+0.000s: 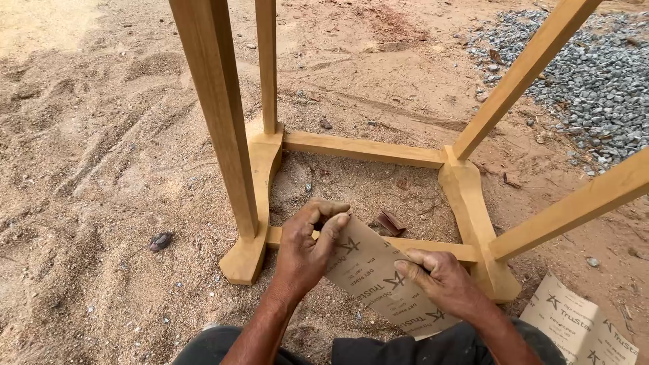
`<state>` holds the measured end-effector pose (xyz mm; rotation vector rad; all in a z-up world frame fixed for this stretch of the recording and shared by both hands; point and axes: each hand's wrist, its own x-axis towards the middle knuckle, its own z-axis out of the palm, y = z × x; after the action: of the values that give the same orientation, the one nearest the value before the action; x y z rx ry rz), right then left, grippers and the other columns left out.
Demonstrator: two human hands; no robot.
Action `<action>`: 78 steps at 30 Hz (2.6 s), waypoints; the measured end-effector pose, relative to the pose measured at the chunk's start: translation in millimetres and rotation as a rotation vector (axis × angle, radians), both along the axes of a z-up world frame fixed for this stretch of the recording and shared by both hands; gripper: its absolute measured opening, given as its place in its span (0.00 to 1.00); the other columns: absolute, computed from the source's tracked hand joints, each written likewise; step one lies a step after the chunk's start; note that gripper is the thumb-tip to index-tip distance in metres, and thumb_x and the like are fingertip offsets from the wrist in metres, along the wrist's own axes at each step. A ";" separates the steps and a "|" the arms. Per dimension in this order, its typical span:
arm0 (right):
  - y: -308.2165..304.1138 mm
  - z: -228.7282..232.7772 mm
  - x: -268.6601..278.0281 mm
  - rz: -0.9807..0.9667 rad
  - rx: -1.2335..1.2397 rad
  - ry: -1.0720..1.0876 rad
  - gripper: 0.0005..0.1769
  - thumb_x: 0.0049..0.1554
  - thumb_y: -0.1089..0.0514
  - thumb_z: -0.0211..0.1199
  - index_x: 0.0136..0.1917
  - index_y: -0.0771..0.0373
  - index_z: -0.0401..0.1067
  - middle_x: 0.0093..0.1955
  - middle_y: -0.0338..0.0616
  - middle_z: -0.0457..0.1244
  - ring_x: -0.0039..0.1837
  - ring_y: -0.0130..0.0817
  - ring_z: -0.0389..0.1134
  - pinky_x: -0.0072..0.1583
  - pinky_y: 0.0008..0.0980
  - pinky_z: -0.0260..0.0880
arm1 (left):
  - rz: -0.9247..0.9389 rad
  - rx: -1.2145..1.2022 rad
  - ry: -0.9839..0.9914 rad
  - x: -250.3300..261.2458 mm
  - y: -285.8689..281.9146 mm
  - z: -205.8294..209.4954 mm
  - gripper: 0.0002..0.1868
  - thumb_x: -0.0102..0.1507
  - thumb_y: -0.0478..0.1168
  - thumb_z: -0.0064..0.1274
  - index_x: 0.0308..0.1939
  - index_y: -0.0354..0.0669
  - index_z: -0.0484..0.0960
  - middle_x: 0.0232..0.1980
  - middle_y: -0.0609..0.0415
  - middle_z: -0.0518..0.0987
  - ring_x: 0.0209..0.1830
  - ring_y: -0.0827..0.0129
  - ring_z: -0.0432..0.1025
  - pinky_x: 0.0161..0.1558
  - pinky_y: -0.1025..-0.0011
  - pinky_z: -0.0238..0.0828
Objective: Manually fold and tear sheets of sandpaper to appropriate sizes for woodworking.
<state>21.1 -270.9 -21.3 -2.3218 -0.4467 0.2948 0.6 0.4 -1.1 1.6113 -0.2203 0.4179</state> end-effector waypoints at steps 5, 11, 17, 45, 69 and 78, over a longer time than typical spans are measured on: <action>13.6 11.5 -4.2 -0.061 -0.072 0.137 0.16 0.60 0.49 0.62 0.48 0.63 0.83 0.38 0.44 0.73 0.41 0.27 0.72 0.45 0.31 0.75 | 0.029 0.140 -0.085 -2.3 -2.3 -4.4 0.07 0.67 0.39 0.54 0.39 0.39 0.82 0.36 0.55 0.80 0.35 0.75 0.75 0.34 0.73 0.79; 52.6 36.3 -0.6 -0.077 0.530 0.017 0.13 0.58 0.57 0.64 0.54 0.63 0.79 0.46 0.37 0.74 0.48 0.22 0.74 0.49 0.25 0.79 | -0.065 0.083 -0.023 -8.7 -10.2 1.1 0.07 0.68 0.38 0.53 0.38 0.38 0.79 0.33 0.55 0.74 0.31 0.74 0.69 0.30 0.71 0.71; 90.5 38.9 -1.3 -0.137 0.428 -0.018 0.10 0.56 0.58 0.66 0.50 0.62 0.81 0.39 0.36 0.73 0.40 0.20 0.72 0.41 0.23 0.76 | 0.027 0.147 -0.104 -8.2 -8.0 -4.8 0.07 0.68 0.37 0.52 0.36 0.38 0.75 0.33 0.55 0.74 0.32 0.72 0.71 0.33 0.70 0.71; -39.9 -12.6 -2.6 -0.259 0.387 0.388 0.05 0.51 0.62 0.71 0.38 0.67 0.78 0.34 0.40 0.69 0.36 0.24 0.66 0.40 0.27 0.70 | 0.378 0.159 0.218 22.0 42.5 -11.1 0.13 0.68 0.46 0.54 0.32 0.42 0.79 0.24 0.54 0.80 0.18 0.74 0.71 0.19 0.71 0.71; -41.6 -16.1 6.7 -0.569 0.919 0.239 0.19 0.64 0.50 0.57 0.56 0.70 0.73 0.46 0.49 0.72 0.43 0.30 0.71 0.46 0.32 0.74 | -0.186 0.858 -0.802 -62.0 -117.7 -43.6 0.12 0.70 0.45 0.54 0.44 0.37 0.77 0.48 0.46 0.78 0.52 0.58 0.74 0.63 0.52 0.70; 4.6 -6.3 -2.1 -0.029 -0.106 -0.106 0.25 0.60 0.47 0.59 0.59 0.71 0.73 0.35 0.48 0.73 0.39 0.31 0.76 0.43 0.33 0.75 | 0.486 0.540 -0.329 4.1 -14.4 -5.9 0.21 0.65 0.45 0.55 0.56 0.34 0.75 0.54 0.41 0.79 0.53 0.55 0.73 0.52 0.57 0.72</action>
<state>19.0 -266.3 -27.6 -2.4535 -0.4589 0.1865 4.7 -13.9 -7.0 2.1242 -0.1965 1.0720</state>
